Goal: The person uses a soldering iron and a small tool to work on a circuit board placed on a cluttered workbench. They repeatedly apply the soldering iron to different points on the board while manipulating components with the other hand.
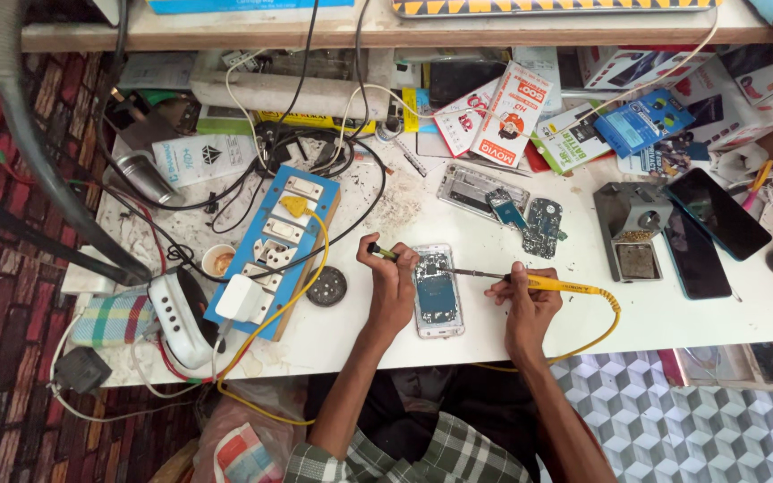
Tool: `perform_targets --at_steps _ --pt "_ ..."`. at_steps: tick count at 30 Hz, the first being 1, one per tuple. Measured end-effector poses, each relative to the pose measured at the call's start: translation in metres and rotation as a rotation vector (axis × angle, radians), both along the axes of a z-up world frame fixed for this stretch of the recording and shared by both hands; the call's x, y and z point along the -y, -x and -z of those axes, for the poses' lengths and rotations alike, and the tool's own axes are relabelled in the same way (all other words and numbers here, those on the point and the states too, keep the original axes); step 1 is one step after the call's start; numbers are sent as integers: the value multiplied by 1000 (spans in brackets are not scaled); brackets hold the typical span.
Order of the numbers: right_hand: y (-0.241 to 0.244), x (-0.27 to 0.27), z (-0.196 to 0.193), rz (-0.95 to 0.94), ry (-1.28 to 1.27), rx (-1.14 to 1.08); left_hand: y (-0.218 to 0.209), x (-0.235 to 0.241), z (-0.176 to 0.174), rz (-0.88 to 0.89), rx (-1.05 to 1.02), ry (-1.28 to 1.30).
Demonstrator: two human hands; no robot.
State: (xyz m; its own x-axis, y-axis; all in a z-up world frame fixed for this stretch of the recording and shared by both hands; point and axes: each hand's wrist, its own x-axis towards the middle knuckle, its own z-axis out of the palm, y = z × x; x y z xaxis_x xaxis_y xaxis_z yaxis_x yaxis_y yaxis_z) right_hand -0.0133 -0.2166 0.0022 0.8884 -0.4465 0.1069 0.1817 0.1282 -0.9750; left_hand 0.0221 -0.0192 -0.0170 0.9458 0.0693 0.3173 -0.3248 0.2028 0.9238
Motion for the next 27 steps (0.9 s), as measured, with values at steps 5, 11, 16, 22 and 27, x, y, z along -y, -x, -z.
perform_targets --at_steps 5,11,16,22,27 --pt "1 -4 -3 0 43 17 -1 -1 1 -7 -10 -30" --pt "3 -2 -3 2 69 11 -3 0 3 -32 -2 -81" --pt "6 -2 -5 10 51 6 -3 0 3 -37 13 -81" --pt "7 -4 -7 -17 16 22 0 1 5 -41 46 -95" --pt "5 -4 -6 1 60 43 0 1 10 -69 95 -192"
